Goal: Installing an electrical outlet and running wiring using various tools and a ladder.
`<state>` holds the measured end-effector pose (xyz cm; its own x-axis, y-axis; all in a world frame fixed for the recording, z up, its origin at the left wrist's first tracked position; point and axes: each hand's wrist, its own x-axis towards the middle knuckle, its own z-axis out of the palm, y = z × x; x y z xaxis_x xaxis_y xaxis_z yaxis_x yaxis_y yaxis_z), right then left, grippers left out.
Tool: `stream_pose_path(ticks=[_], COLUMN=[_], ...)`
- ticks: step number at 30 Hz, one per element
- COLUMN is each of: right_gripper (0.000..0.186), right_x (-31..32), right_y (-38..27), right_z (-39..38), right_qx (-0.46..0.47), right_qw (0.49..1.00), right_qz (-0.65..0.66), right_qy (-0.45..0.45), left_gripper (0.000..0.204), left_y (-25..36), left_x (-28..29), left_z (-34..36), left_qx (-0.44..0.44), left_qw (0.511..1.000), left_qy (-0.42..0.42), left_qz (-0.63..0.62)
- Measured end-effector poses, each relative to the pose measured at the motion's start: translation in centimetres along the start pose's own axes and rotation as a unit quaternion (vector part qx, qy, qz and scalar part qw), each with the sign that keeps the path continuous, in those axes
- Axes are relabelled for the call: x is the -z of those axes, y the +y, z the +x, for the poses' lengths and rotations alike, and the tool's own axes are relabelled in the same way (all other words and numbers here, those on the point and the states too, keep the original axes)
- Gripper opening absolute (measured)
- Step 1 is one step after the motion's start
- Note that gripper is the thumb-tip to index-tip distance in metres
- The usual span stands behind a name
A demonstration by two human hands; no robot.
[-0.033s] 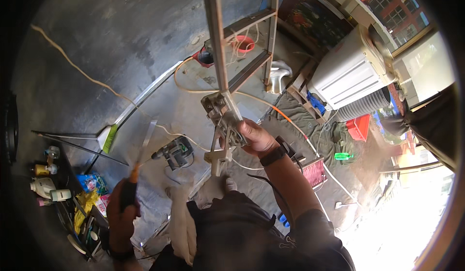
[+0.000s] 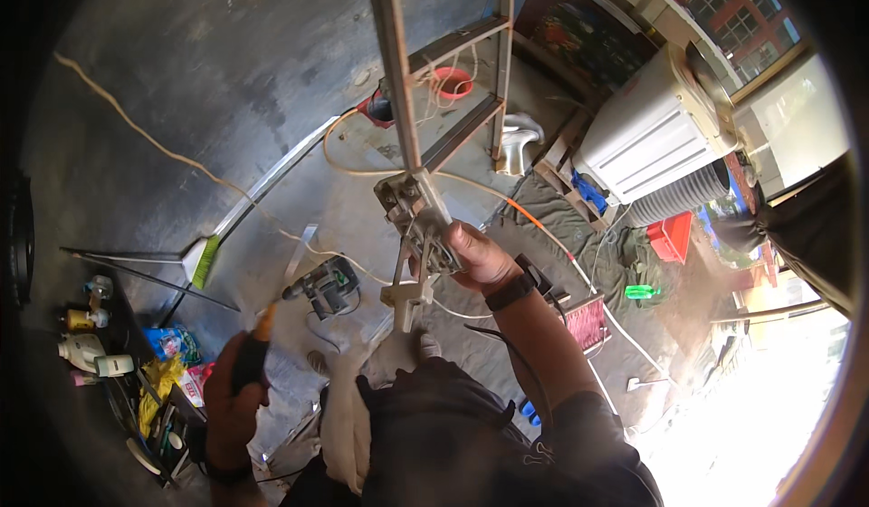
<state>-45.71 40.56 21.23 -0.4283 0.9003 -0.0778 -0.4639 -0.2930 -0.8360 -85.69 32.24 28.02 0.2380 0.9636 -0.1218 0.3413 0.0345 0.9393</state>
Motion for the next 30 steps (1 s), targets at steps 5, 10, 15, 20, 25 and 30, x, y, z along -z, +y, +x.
stream_pose_path(ticks=[5, 10, 15, 20, 25, 30], right_gripper=[0.093, 0.081, 0.074, 0.07, 0.063, 0.065], right_x=[2.5, 3.0, 0.5, -2.4, -5.9, -9.2], right_y=[-4.1, -6.7, -7.7, -8.9, -9.4, -10.1], right_z=[-4.7, -6.7, -6.8, -5.7, -3.7, -2.7], right_qx=[0.026, 0.082, 0.098, 0.133, 0.168, 0.241], right_qw=[0.998, 0.988, 0.979, 0.944, 0.915, 0.88], right_qz=[-0.046, -0.128, -0.173, -0.297, -0.366, -0.409], right_qy=[0.026, 0.016, 0.036, 0.046, 0.006, -0.025], left_gripper=[0.059, 0.057, 0.058, 0.055, 0.062, 0.053], left_y=[6.3, 8.0, 7.1, 7.9, 4.8, 2.9], left_x=[-6.7, -9.7, -10.0, -8.1, -5.3, -4.0], left_z=[3.0, 4.2, 4.8, 4.0, 3.0, 2.1], left_qx=[-0.119, -0.172, -0.167, 0.114, 0.11, 0.04], left_qw=[0.987, 0.977, 0.98, 0.914, 0.851, 0.972], left_qy=[-0.095, -0.108, -0.108, -0.177, -0.227, -0.106], left_qz=[0.044, 0.063, 0.017, -0.347, -0.46, -0.205])
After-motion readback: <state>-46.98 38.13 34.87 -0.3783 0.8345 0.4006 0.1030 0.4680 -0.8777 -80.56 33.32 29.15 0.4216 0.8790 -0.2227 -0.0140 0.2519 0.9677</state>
